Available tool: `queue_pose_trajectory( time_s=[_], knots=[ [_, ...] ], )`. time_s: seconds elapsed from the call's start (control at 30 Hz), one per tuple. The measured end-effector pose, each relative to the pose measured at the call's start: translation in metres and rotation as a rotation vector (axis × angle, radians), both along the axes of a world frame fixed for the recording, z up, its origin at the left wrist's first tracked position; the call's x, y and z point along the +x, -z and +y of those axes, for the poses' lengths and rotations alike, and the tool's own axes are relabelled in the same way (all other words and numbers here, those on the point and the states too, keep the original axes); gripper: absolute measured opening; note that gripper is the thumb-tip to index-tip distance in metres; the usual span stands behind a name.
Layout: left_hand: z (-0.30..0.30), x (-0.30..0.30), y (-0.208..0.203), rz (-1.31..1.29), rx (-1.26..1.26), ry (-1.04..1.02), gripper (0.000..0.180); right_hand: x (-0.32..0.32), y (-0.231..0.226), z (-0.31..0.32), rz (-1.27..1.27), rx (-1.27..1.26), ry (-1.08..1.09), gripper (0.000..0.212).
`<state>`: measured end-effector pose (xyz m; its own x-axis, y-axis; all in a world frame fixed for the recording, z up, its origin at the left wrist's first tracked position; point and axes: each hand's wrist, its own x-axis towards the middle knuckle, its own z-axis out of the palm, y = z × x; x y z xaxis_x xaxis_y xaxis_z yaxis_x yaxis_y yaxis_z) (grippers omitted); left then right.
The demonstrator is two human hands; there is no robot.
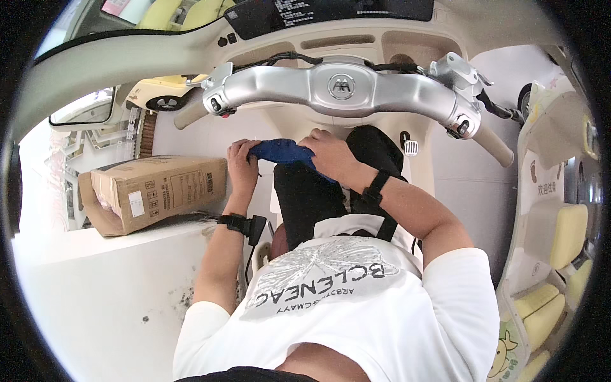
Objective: The person is using a blue cloth to wipe down the exterior and interior surfaces of a three-wheeled electric vehicle.
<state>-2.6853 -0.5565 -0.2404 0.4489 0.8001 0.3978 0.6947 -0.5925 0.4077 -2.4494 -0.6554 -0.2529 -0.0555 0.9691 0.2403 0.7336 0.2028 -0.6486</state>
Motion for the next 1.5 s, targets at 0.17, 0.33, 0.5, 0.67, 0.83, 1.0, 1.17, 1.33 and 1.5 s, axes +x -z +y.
queue_pose_trajectory(
  time_s=[0.17,0.33,0.5,0.67,0.83,1.0,1.17,1.33,1.5],
  knots=[
    [0.053,0.014,-0.021,-0.265,0.214,-0.244,0.032,-0.03,-0.014,0.065,-0.166,0.473,0.041,0.03],
    [0.099,0.041,0.024,-0.255,0.178,-0.235,0.04,-0.041,0.015,0.111,-0.399,0.306,0.237,0.047],
    [0.087,0.034,0.047,0.055,0.197,-0.011,0.049,-0.031,0.042,0.095,-0.435,0.27,0.196,0.057],
    [0.13,0.008,0.036,0.108,0.18,-0.063,0.03,-0.043,0.034,0.112,-0.369,0.215,0.19,0.05],
    [0.164,0.002,0.052,0.022,0.077,-0.013,0.051,-0.045,0.028,0.148,-0.19,0.291,0.209,0.029],
    [0.156,0.032,0.044,0.097,-0.082,-0.009,0.047,-0.046,0.01,0.171,0.081,0.191,0.152,0.018],
    [0.113,0.018,0.059,-0.037,-0.068,-0.173,0.027,-0.027,0.02,0.142,0.037,0.179,0.161,0.023],
    [0.114,-0.01,0.035,0.2,0.281,0.182,0.042,-0.017,0.021,0.108,-0.2,0.388,0.075,0.036],
    [0.184,0.005,0.038,-0.211,0.29,-0.008,0.029,-0.026,0.025,0.13,0.022,0.378,0.163,0.032]
  ],
)
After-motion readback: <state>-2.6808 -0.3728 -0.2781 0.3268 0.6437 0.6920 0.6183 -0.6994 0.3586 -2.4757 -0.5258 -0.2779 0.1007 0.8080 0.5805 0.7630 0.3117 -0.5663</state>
